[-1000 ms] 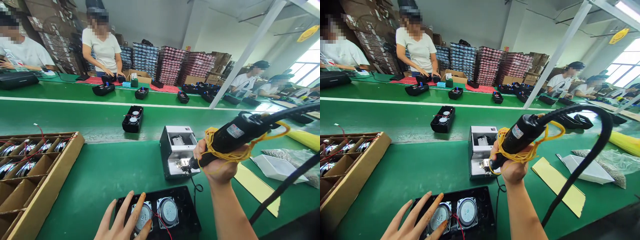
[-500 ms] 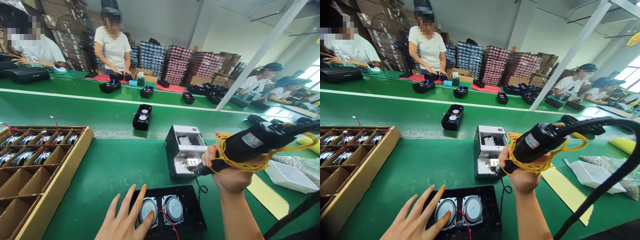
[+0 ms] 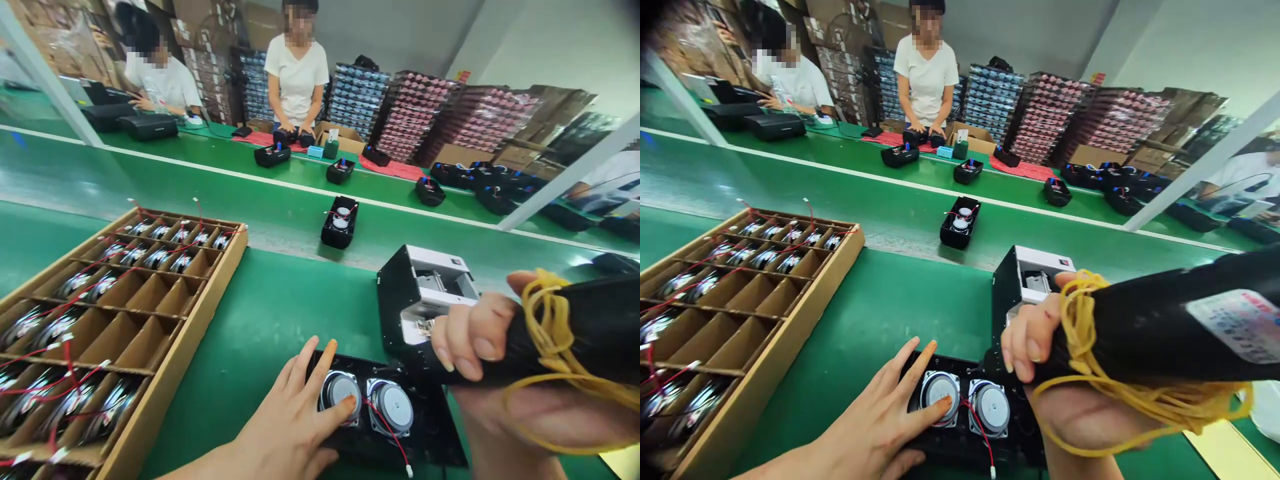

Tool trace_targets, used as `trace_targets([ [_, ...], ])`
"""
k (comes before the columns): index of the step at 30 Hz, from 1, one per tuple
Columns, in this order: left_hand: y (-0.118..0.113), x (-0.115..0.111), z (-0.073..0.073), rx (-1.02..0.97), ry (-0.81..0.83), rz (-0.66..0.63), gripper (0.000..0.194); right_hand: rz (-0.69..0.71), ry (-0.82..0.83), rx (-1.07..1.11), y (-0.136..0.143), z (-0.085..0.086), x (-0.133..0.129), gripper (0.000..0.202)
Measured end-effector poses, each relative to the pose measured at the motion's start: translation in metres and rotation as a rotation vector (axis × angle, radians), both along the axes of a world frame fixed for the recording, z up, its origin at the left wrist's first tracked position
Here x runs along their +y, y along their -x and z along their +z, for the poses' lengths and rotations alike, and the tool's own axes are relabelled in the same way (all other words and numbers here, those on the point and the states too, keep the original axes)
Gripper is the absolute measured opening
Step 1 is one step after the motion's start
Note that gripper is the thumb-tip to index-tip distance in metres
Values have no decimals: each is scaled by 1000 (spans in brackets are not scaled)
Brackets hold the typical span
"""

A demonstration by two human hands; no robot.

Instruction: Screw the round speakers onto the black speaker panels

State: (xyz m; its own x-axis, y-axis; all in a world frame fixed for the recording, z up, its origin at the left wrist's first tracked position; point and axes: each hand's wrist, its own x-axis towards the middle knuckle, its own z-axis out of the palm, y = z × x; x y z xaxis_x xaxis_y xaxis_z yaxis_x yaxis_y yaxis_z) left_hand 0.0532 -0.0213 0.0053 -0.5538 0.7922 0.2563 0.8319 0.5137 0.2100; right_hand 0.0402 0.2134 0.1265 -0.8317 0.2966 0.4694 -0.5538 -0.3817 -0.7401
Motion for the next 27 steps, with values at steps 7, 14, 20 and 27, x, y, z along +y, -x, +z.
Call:
trace_targets([
  [7,-5,2,21,-229,58,64,91,247,-108,45,15,-31,-44,57],
  [14,-2,2,37,-387,140,38,74,270,-112,16,21,-43,-58,53],
  [20,-1,1,42,-432,91,54,69,255,-185,-28,25,-54,-62,66],
  [27,-1,-1,44,-380,54,40,66,198,-203,-108,28,-61,-63,68],
])
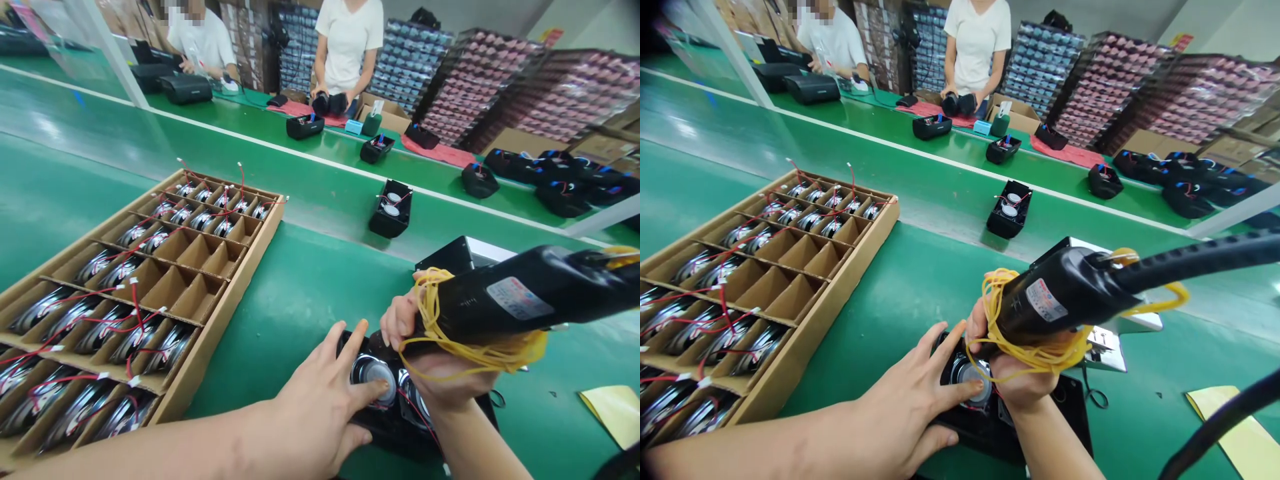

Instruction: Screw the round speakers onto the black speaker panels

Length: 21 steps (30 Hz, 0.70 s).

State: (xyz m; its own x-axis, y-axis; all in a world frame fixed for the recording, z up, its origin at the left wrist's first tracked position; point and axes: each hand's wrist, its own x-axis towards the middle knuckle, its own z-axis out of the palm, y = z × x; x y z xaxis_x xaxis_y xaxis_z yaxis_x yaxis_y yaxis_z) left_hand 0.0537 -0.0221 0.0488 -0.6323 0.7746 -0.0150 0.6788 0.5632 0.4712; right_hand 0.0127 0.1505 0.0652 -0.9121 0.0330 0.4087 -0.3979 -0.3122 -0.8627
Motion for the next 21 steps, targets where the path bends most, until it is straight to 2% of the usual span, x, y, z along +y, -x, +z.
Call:
trace_targets([
  [5,-1,-1,-3,11,-13,6,64,81,-41,35,2,-3,4,56],
  [10,-1,-2,-7,57,-45,13,61,47,-25,1,0,-6,1,70],
  [13,-1,-1,-7,53,-41,21,60,112,-33,12,0,-7,-1,70],
  [18,1,-2,-3,24,0,21,62,294,117,-78,1,-7,-3,71],
  [21,4,-2,-1,34,-4,-1,61,348,186,-154,2,-8,-4,70],
])
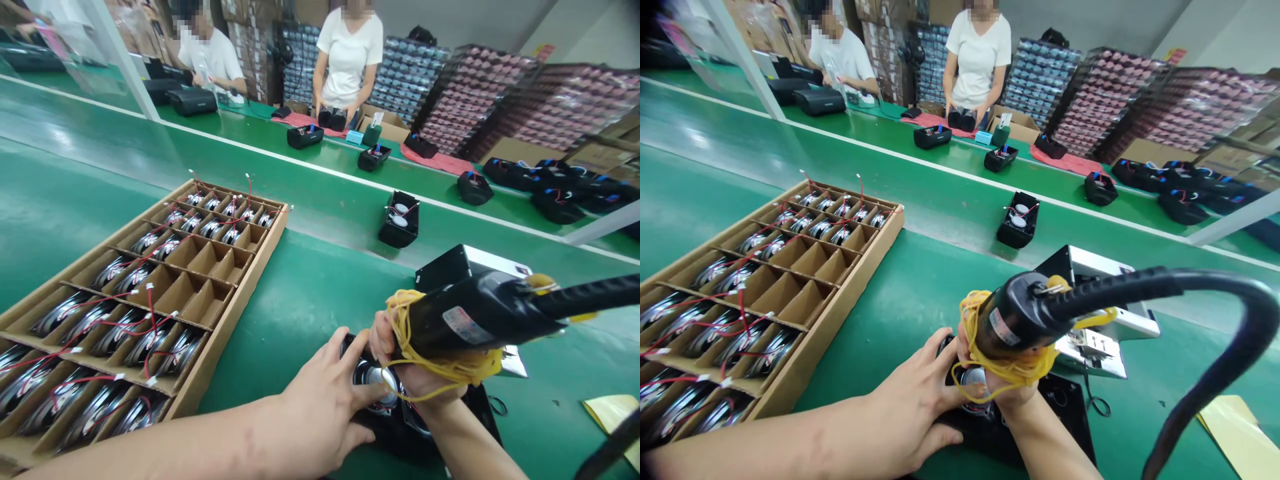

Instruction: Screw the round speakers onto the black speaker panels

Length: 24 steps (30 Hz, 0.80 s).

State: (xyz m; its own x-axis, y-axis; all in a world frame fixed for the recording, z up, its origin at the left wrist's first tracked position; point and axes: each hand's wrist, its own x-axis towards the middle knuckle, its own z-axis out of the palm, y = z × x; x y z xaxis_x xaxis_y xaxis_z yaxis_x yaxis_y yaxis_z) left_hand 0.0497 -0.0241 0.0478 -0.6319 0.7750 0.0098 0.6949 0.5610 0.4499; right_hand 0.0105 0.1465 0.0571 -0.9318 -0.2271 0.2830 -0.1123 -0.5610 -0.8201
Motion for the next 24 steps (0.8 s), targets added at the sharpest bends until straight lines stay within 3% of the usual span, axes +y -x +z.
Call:
trace_targets([
  [5,2,-1,-2,-5,3,5,59,70,72,-17,1,-4,-1,72],
  [13,5,-4,-18,24,-5,-33,61,3,23,71,-2,-10,-2,61],
  [24,6,-6,-15,38,-26,-25,60,-2,21,63,-1,-12,-4,73],
])
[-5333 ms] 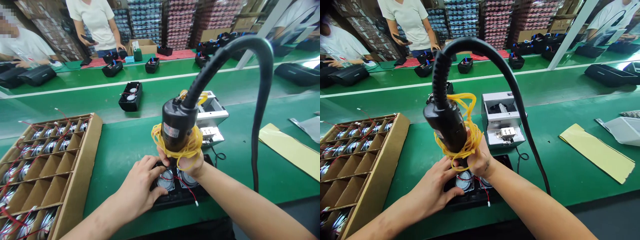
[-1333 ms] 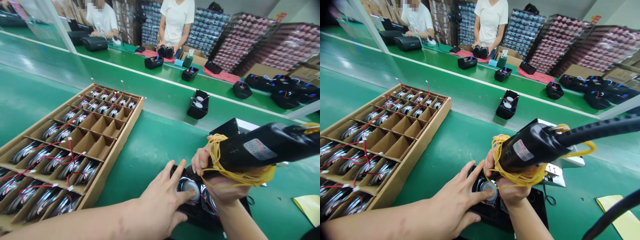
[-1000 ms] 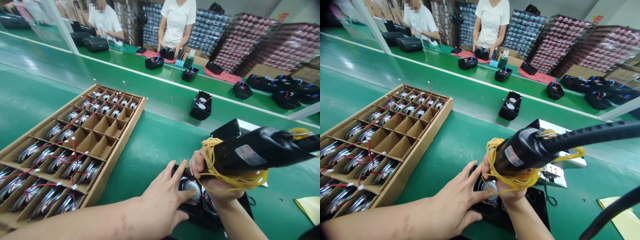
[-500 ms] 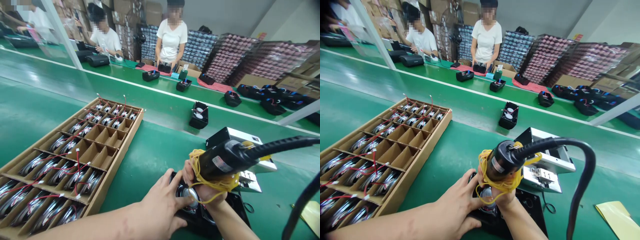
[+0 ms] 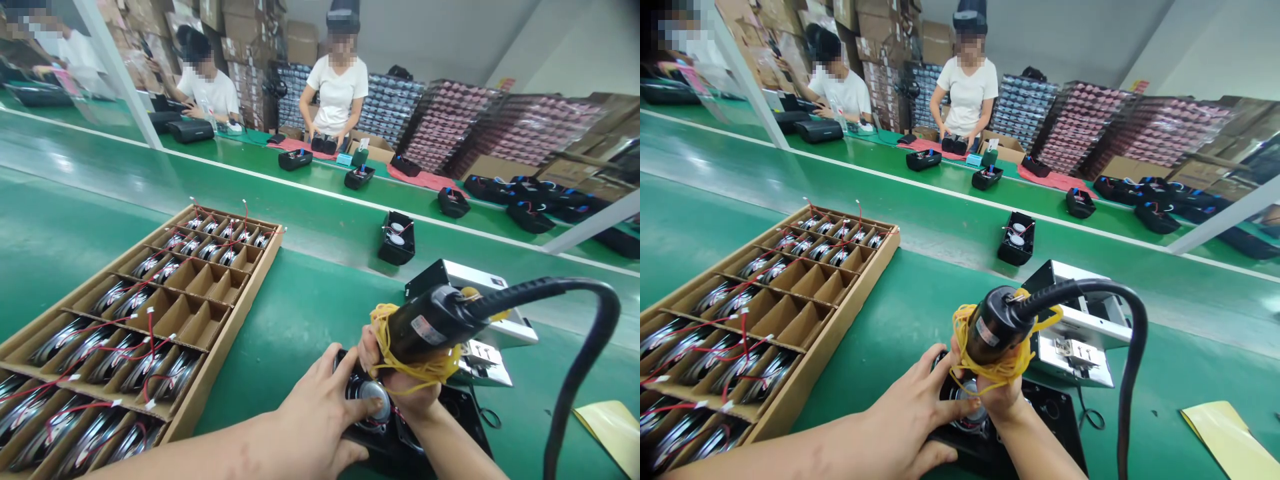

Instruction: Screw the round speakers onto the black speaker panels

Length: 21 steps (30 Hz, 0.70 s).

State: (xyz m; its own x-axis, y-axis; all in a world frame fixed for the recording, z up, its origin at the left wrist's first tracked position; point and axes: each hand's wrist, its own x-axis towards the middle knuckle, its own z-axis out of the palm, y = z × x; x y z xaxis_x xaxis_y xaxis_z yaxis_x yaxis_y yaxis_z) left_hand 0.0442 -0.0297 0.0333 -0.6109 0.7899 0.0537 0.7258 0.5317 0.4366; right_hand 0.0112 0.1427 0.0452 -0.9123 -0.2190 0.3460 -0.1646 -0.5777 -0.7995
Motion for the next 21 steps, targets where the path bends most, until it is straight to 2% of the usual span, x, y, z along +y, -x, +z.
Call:
trace_targets([
  [6,2,1,5,8,20,-22,59,16,20,-6,0,-2,0,66],
  [11,1,3,7,-13,38,-17,62,25,15,15,0,-5,1,69],
  [16,1,1,5,-17,45,-35,61,27,32,12,1,-6,2,66],
  [21,3,-1,-4,-8,15,-18,63,39,32,2,0,-7,1,71],
])
